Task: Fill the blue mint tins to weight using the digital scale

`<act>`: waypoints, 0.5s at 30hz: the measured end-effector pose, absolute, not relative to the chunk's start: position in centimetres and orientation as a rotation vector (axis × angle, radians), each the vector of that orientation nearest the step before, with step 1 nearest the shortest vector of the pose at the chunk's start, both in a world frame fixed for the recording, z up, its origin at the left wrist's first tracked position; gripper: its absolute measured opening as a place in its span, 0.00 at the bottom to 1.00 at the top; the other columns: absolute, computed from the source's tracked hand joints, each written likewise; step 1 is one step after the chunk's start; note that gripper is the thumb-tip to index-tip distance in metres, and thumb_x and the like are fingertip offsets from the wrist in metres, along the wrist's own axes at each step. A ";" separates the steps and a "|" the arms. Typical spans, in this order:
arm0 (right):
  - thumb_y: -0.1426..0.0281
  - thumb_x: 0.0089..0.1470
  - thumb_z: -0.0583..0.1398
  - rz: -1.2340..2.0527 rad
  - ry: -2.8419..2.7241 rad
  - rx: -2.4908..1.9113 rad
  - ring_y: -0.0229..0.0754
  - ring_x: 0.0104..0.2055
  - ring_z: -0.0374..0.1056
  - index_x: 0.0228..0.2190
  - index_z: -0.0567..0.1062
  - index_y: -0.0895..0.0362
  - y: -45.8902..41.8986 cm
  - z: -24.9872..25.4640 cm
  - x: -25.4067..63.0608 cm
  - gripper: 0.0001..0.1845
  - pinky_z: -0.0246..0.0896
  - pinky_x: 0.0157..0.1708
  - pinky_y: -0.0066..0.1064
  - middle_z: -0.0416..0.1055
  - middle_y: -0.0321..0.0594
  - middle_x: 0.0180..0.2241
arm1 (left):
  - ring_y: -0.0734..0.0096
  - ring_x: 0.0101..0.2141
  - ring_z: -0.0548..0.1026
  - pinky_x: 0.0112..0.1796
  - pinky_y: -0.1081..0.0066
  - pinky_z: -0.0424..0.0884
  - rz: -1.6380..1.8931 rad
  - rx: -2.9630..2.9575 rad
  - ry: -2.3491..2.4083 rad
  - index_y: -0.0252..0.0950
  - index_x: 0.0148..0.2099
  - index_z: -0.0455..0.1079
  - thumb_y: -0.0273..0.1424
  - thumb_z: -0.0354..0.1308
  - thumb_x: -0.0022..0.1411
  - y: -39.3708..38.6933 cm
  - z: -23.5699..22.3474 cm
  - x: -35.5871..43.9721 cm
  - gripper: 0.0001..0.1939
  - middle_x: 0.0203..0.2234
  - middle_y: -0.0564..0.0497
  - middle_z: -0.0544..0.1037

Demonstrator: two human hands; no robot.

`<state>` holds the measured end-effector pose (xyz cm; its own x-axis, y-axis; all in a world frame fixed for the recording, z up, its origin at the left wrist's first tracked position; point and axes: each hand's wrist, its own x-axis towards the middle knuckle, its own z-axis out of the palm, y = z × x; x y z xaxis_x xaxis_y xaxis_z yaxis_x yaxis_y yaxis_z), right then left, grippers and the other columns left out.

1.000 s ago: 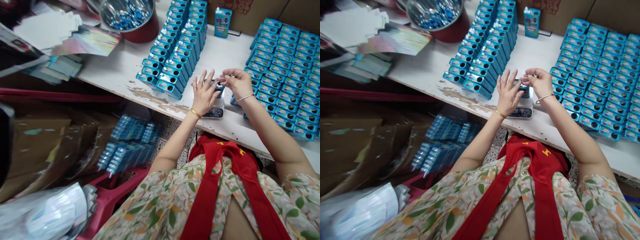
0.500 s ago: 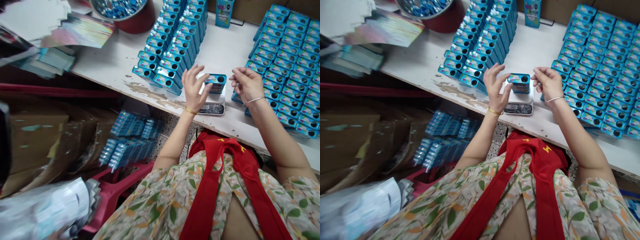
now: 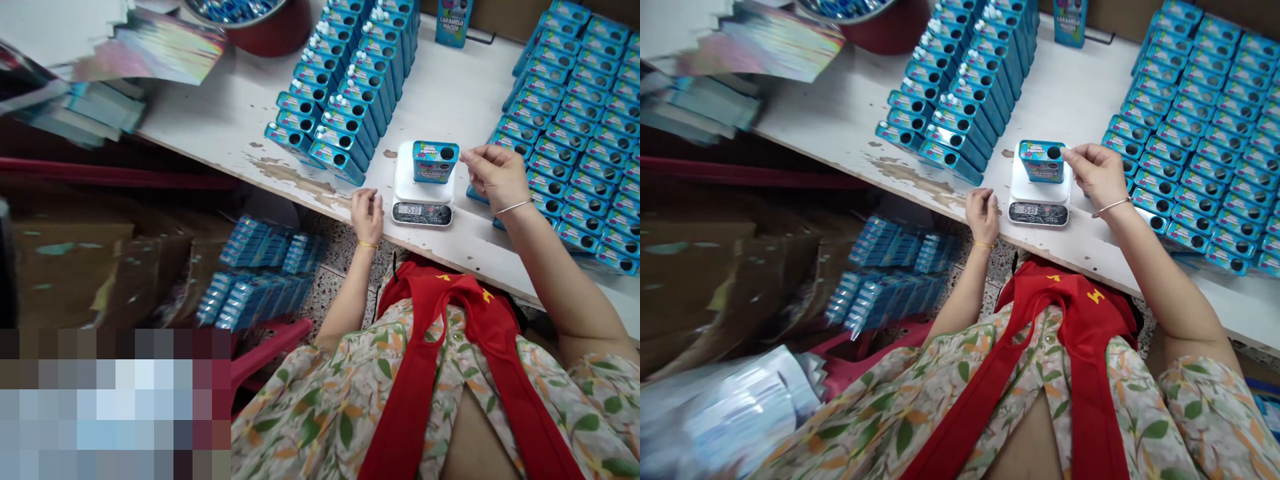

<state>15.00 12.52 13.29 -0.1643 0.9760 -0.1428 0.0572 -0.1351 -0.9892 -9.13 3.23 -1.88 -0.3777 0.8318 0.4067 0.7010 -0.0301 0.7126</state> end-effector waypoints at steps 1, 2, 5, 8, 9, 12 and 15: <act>0.59 0.47 0.70 1.401 -1.317 -1.260 0.31 0.17 0.57 0.24 0.74 0.56 12.8 13.4 14.8 0.15 0.48 0.15 0.23 0.60 0.31 0.16 | 0.65 0.45 0.72 0.49 0.63 0.70 1.371 1.664 2.075 0.37 0.46 0.70 0.49 0.43 0.71 3.3 -2.0 -9.1 0.23 0.40 0.43 0.73; 0.59 0.48 0.70 1.383 -1.336 -1.257 0.32 0.18 0.58 0.24 0.74 0.56 13.0 13.5 14.6 0.15 0.50 0.16 0.23 0.60 0.31 0.17 | 0.64 0.46 0.72 0.50 0.62 0.70 1.372 1.663 2.065 0.37 0.46 0.70 0.48 0.44 0.70 3.4 -2.1 -9.1 0.23 0.40 0.43 0.73; 0.59 0.50 0.69 1.316 -1.388 -1.247 0.33 0.20 0.62 0.24 0.74 0.56 13.8 13.9 13.9 0.15 0.53 0.19 0.23 0.59 0.31 0.17 | 0.64 0.46 0.72 0.50 0.62 0.70 1.377 1.658 2.059 0.37 0.45 0.71 0.48 0.44 0.70 3.4 -2.1 -9.0 0.23 0.40 0.42 0.72; 0.64 0.52 0.67 1.233 -1.429 -1.240 0.32 0.21 0.61 0.23 0.74 0.57 14.4 14.0 13.2 0.12 0.53 0.20 0.24 0.59 0.31 0.17 | 0.64 0.45 0.72 0.49 0.63 0.70 1.379 1.678 2.057 0.36 0.45 0.71 0.47 0.45 0.70 3.3 -2.1 -9.0 0.22 0.40 0.43 0.73; 0.66 0.51 0.67 1.208 -1.450 -1.236 0.33 0.21 0.61 0.22 0.75 0.58 14.6 14.0 13.0 0.11 0.54 0.21 0.24 0.60 0.32 0.17 | 0.64 0.45 0.72 0.48 0.63 0.70 1.375 1.684 2.057 0.35 0.45 0.71 0.47 0.45 0.70 3.3 -2.1 -9.0 0.22 0.40 0.43 0.73; 0.69 0.49 0.68 1.153 -1.549 -1.219 0.36 0.26 0.66 0.22 0.75 0.58 15.2 13.6 12.6 0.09 0.60 0.25 0.26 0.65 0.33 0.20 | 0.64 0.45 0.72 0.48 0.63 0.70 1.345 1.697 2.072 0.36 0.44 0.71 0.46 0.45 0.71 3.2 -2.1 -9.0 0.21 0.39 0.43 0.73; 0.71 0.49 0.66 1.116 -1.596 -1.236 0.38 0.30 0.68 0.28 0.77 0.58 15.8 13.3 12.7 0.03 0.63 0.29 0.26 0.68 0.33 0.22 | 0.65 0.45 0.73 0.48 0.64 0.70 1.316 1.706 2.106 0.36 0.44 0.71 0.46 0.45 0.71 3.2 -2.1 -8.9 0.21 0.39 0.44 0.73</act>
<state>12.73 15.84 13.26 -0.1912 0.9783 0.0797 0.2611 0.1290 -0.9567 -8.92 3.24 -2.13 -0.3531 0.8444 0.4028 0.7322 -0.0186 0.6809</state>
